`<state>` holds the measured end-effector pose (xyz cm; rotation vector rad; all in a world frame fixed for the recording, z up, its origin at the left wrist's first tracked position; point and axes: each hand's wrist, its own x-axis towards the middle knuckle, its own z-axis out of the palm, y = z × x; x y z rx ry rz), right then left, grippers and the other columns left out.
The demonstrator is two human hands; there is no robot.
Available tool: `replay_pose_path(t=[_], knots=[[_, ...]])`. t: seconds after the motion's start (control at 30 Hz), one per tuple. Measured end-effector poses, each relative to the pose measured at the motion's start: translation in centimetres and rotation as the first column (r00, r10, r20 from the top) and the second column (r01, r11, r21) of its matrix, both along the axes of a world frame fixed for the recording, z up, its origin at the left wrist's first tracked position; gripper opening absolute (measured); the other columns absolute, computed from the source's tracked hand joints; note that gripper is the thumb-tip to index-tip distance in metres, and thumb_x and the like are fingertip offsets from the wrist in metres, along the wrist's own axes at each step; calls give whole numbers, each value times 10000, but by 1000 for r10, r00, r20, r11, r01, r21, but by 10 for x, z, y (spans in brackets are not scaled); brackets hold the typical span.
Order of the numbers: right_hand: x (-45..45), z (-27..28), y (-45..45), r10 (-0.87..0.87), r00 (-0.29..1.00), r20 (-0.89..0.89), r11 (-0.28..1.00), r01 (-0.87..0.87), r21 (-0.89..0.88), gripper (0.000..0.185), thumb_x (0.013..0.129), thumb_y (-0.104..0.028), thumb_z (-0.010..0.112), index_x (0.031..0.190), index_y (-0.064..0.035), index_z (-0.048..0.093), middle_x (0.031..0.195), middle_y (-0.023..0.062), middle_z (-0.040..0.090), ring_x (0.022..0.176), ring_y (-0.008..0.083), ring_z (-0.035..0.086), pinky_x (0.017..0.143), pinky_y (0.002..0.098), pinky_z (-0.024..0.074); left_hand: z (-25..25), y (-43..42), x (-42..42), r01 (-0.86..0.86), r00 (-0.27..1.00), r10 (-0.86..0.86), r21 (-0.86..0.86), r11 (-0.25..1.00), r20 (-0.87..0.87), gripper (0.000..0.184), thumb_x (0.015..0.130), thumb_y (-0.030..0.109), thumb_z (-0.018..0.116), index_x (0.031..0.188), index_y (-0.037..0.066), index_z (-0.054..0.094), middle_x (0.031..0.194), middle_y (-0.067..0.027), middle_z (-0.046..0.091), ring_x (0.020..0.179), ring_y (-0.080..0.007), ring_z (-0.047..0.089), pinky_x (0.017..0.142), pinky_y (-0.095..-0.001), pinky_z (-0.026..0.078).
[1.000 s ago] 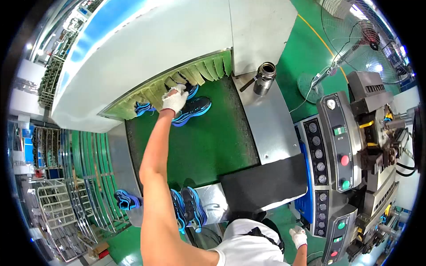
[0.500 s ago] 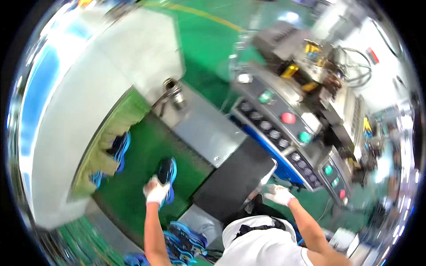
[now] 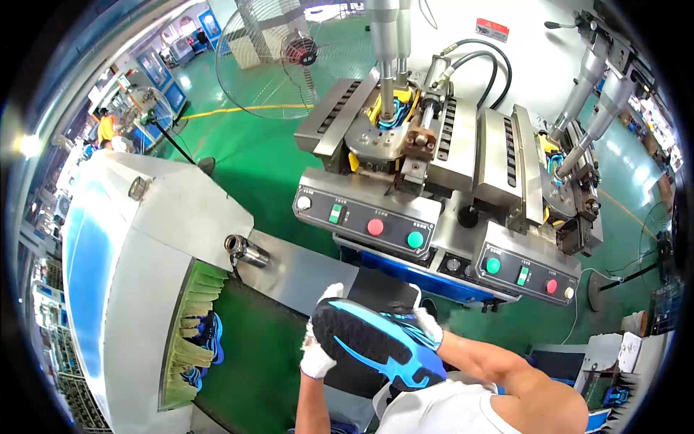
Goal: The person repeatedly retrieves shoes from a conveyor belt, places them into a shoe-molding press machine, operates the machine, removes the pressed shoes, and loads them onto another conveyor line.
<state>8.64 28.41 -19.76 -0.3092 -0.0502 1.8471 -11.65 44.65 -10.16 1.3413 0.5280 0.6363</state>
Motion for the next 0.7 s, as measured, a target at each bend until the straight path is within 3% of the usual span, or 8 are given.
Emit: replay_pose_path(t=[0.03,0.07,0.1,0.13,0.23,0.4,0.47,0.7], knots=[[18,6,-5,-9,952,-305,996,34,78,651,993,-419,648,1494,-61,437,1479,152,539,1289,310,586,1122,472,464,13,11,18,-5,1000,4,84,996,7,562,1055,168,460,1569,-9,316,1615,-168,383,1490,-305,377,1267,-424,245],[38,32,-13,-119,993,-16,986,120,115,695,952,-355,735,1501,-64,424,1495,159,518,1272,311,597,1110,462,479,26,19,36,-11,1000,8,164,986,22,518,1071,125,409,1566,-4,327,1606,-167,397,1481,-299,390,1266,-419,246],[57,47,-15,-141,989,49,980,133,146,778,855,-242,845,1485,-46,432,1476,179,529,1272,309,599,1103,444,493,35,27,55,-72,983,119,-297,952,141,513,998,62,533,1503,16,457,1581,-124,431,1431,-267,452,1233,-393,294],[71,55,-17,-196,979,62,940,170,297,744,926,-226,747,1549,-48,382,1517,191,492,1324,340,565,1100,473,506,35,36,72,-89,988,106,-144,986,115,552,942,-29,589,1481,19,483,1562,-141,450,1406,-277,479,1200,-392,359],[115,96,-29,-221,958,182,975,216,46,786,857,-258,840,1485,11,452,1520,188,493,1324,298,566,1134,447,464,60,46,121,-14,983,125,630,777,-131,566,910,-47,638,1457,11,505,1459,-188,546,1342,-297,546,1082,-386,493],[177,122,-42,-184,924,-335,954,250,165,796,932,-492,694,1515,-15,437,1524,234,481,1346,352,535,1158,481,424,92,88,225,114,942,214,847,519,-258,463,959,131,656,1404,35,571,1449,-194,564,1332,-369,545,1127,-420,426],[201,143,-40,-223,954,-202,964,185,-192,521,1019,-373,570,1407,-26,548,1285,231,665,1130,374,659,1029,578,510,72,125,269,176,934,206,877,447,-292,449,967,97,616,1408,27,562,1454,-207,549,1351,-354,526,1144,-417,399],[226,118,-52,-463,879,110,862,476,-173,553,946,-280,612,1424,-16,527,1277,202,660,1105,334,663,990,521,529,24,223,383,390,817,240,809,440,-525,516,990,246,575,1490,149,500,1517,-239,467,1384,-402,475,1136,-439,396]])
